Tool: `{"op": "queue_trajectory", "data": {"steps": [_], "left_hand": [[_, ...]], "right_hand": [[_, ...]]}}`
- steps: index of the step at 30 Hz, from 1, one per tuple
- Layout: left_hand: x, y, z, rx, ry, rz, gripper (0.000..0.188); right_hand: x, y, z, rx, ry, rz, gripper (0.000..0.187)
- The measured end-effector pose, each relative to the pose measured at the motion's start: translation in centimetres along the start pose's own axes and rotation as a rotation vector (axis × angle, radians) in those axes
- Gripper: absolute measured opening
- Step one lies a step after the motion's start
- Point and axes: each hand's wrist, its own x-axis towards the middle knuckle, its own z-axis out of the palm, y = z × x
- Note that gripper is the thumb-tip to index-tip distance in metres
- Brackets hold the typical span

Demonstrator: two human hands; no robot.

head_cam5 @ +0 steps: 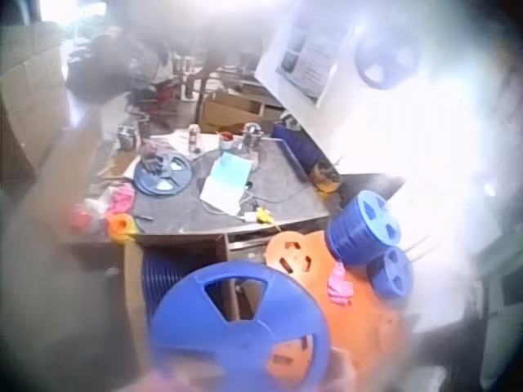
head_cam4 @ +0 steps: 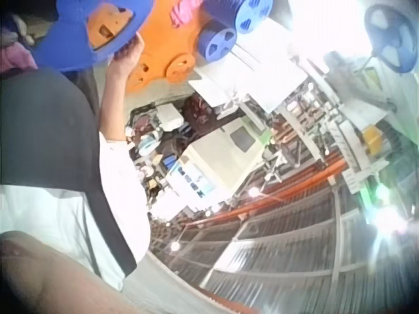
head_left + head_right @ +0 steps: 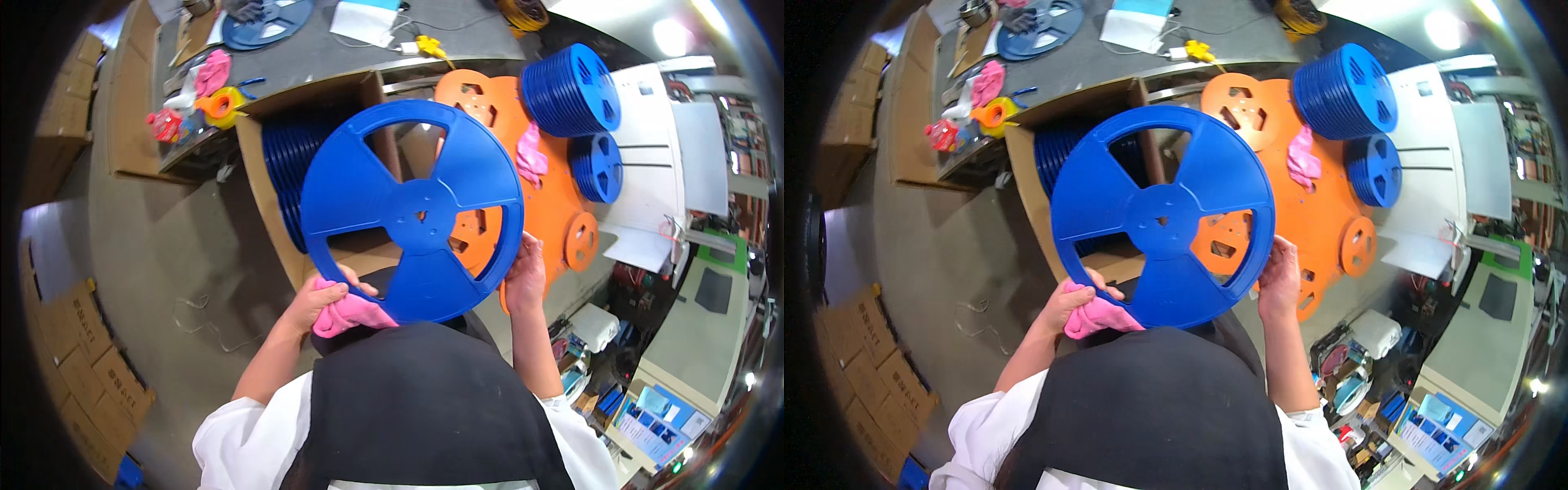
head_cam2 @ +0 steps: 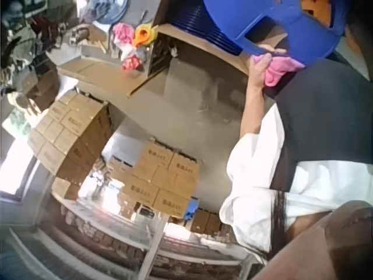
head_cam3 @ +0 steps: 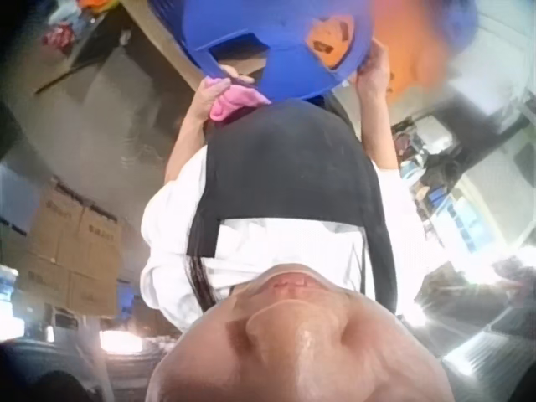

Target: The person wipes multiple blue plastic spools with a pink cloth, one at a time, then places them into a cardboard box. After filling the box, the person closes the flaps and seals the box with tape.

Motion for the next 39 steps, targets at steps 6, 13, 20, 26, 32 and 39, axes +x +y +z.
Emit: {"op": "queue_trajectory", "data": {"steps": [6,13,20,26,32,39], "left_hand": [[-1.5,0.3,0.4,0.085,0.141,0.034,0.024],[-4.2,-0.7,0.1,0.121,0.276,0.082,0.024],[-6.5,-2.3,-0.2,0.111,0.405,0.103,0.024],[-4.9,2.8,-3.3,-0.04,0.37,0.116,0.038],[6.8,-0.1,-17.0,0.124,0.725,0.293,0.053],[20.7,-0.7,-34.4,0.836,1.387,0.176,0.084]], "right_hand": [[-0.9,3.0,0.9,-0.448,-0.018,-0.132,0.051],[-1.1,5.0,1.5,-1.198,-0.622,-0.518,0.073],[1.6,7.5,4.1,-1.498,-1.111,-0.688,0.067],[4.9,9.8,6.6,-0.87,-1.242,-0.699,0.043],[4.9,11.8,9.7,-0.175,-0.325,0.161,0.034],[10.0,13.5,17.6,-0.03,-0.201,0.112,0.039]]}}
